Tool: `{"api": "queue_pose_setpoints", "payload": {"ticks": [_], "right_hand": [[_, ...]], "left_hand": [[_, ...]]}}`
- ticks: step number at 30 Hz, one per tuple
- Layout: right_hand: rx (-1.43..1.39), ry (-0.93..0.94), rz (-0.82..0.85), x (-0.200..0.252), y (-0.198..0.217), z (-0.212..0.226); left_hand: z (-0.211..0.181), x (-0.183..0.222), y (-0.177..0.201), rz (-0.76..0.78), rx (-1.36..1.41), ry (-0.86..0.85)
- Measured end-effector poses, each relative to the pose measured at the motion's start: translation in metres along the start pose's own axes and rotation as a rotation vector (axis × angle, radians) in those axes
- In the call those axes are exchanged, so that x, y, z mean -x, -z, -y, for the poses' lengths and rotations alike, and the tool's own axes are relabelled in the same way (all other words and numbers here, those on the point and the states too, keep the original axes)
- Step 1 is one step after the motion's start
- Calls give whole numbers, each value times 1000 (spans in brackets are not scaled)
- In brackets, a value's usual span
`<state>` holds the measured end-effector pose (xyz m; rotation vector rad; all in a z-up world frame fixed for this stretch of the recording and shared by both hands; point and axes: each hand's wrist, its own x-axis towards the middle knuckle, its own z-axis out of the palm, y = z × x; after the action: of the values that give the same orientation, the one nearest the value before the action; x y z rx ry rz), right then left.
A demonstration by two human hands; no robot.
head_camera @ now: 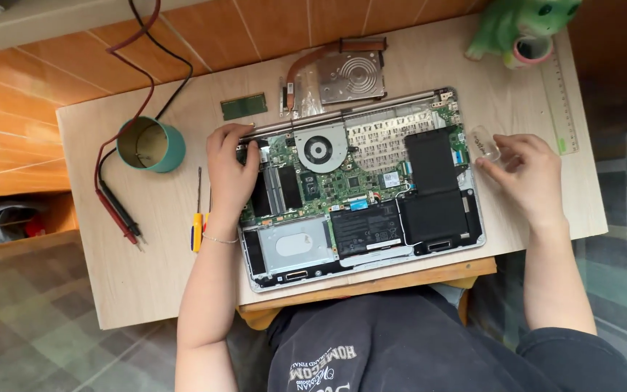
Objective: Replacing or repairing internal components of a laptop on a repair bench.
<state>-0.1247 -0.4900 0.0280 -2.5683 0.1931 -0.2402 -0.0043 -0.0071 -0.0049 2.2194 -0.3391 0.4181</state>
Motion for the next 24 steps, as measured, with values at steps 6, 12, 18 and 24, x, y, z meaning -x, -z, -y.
{"api": "queue_pose_setpoints", "payload": {"ticks": [6, 12, 18, 24], "right_hand": [[-13, 30, -23, 0, -6, -13], [-102, 166, 27, -7, 6, 76], [-174, 493, 248, -22, -49, 142], [-183, 656, 441, -28, -82, 157]], "left_hand": [[4, 1, -1, -1, 11, -12], [-1, 1, 0, -9, 5, -19], [2, 0, -1, -19, 8, -31], [-32, -5, 61, -158, -46, -87]]}}
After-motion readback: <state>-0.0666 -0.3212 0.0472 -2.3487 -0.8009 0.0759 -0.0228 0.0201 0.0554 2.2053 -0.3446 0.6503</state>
